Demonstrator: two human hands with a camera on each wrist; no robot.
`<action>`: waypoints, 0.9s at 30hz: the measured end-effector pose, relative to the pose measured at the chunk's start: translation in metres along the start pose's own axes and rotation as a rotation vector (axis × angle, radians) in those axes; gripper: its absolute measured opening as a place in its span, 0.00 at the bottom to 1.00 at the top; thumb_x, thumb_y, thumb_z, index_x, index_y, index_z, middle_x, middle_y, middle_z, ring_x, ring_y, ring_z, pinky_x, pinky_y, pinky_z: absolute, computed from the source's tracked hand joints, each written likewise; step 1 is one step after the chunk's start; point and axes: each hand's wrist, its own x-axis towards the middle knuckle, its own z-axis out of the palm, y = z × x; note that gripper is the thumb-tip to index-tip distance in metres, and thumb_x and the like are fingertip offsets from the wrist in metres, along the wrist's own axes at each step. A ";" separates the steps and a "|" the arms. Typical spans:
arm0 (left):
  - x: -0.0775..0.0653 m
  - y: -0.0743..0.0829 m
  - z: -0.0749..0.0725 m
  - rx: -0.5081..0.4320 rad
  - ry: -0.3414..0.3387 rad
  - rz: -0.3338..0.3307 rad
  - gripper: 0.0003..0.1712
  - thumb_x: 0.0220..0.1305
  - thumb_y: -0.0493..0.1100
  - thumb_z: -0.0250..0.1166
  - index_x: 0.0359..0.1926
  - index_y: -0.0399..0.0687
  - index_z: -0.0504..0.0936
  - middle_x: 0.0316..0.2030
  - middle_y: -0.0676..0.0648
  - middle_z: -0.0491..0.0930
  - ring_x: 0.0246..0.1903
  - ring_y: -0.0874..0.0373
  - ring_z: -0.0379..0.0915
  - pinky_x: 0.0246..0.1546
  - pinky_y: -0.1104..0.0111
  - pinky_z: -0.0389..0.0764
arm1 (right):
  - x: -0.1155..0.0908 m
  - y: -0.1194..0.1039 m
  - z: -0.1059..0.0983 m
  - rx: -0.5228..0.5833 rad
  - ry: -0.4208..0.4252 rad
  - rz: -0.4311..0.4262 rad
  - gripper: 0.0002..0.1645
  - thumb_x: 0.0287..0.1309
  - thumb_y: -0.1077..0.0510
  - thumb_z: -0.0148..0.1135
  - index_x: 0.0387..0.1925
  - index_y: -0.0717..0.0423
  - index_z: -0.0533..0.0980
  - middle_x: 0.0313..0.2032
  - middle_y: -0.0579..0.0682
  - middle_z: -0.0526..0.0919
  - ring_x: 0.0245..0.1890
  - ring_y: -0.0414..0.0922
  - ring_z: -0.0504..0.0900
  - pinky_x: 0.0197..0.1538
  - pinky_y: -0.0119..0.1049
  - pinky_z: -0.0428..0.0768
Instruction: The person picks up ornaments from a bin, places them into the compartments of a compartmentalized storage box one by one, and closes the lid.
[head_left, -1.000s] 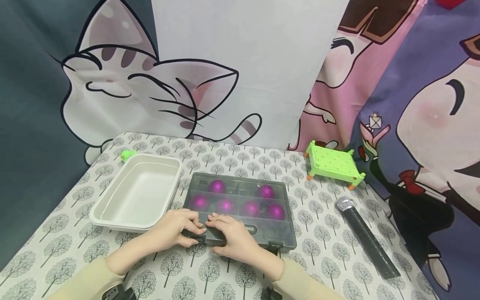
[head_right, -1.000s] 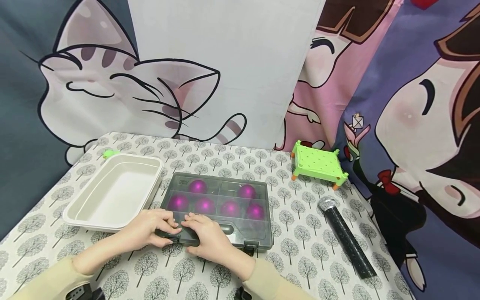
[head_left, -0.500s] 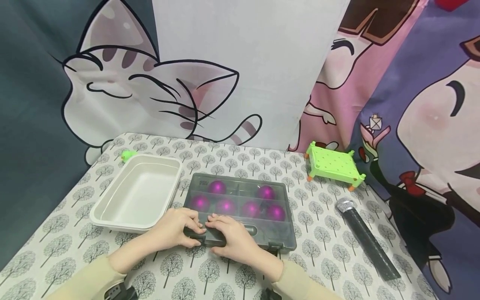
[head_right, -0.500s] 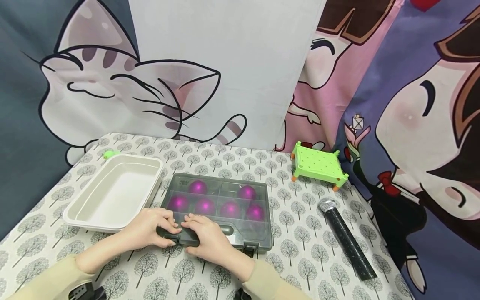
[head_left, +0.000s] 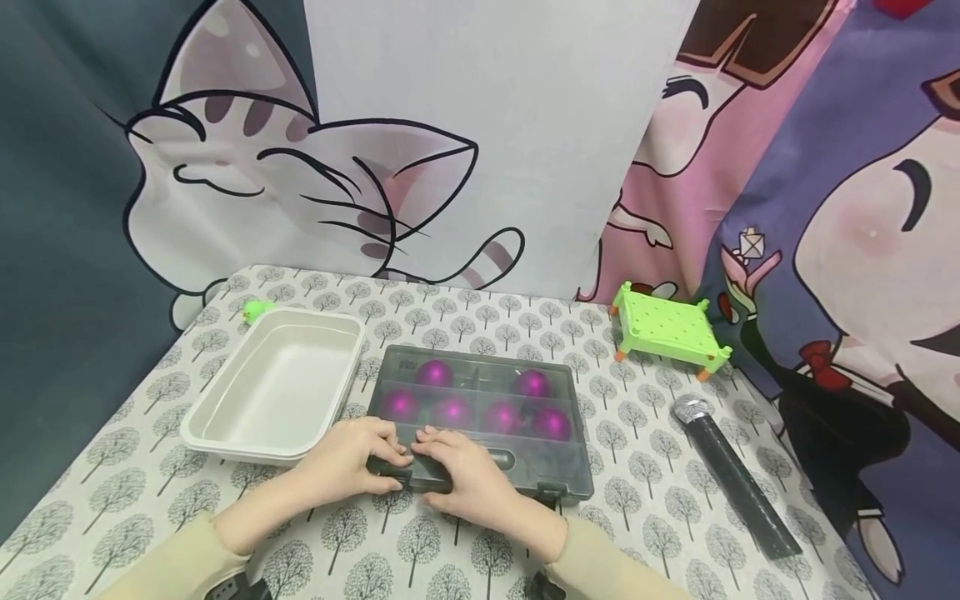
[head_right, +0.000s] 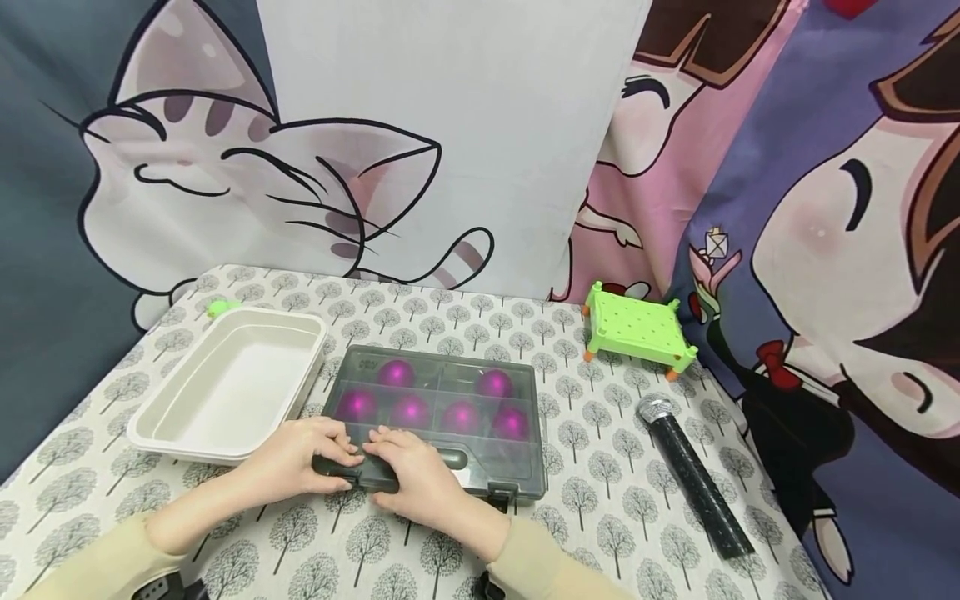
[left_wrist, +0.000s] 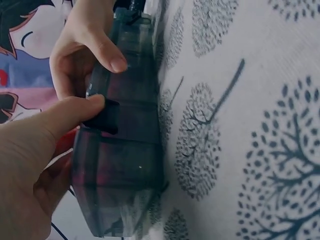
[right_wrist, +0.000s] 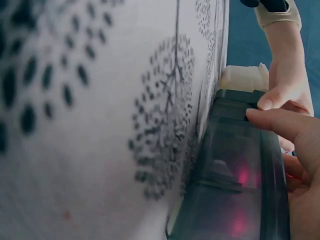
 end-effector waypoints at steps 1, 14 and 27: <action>0.000 0.001 -0.001 0.000 -0.015 -0.025 0.16 0.40 0.49 0.79 0.35 0.57 0.90 0.29 0.65 0.75 0.33 0.69 0.71 0.36 0.72 0.76 | 0.000 0.000 -0.001 0.024 -0.002 0.001 0.39 0.44 0.54 0.76 0.60 0.54 0.75 0.65 0.51 0.74 0.67 0.48 0.71 0.67 0.56 0.70; 0.032 0.016 -0.014 -0.019 -0.263 -0.052 0.32 0.30 0.48 0.83 0.44 0.50 0.85 0.46 0.56 0.79 0.48 0.58 0.72 0.53 0.57 0.80 | -0.004 0.015 -0.028 0.304 -0.019 0.021 0.41 0.45 0.53 0.76 0.62 0.58 0.72 0.61 0.54 0.77 0.59 0.51 0.77 0.64 0.48 0.75; 0.062 0.048 0.011 0.019 -0.279 0.013 0.37 0.35 0.55 0.80 0.50 0.51 0.82 0.52 0.54 0.79 0.51 0.59 0.72 0.56 0.62 0.79 | -0.051 0.058 -0.053 0.226 0.048 0.014 0.40 0.43 0.53 0.76 0.60 0.57 0.73 0.58 0.53 0.80 0.55 0.51 0.79 0.59 0.52 0.78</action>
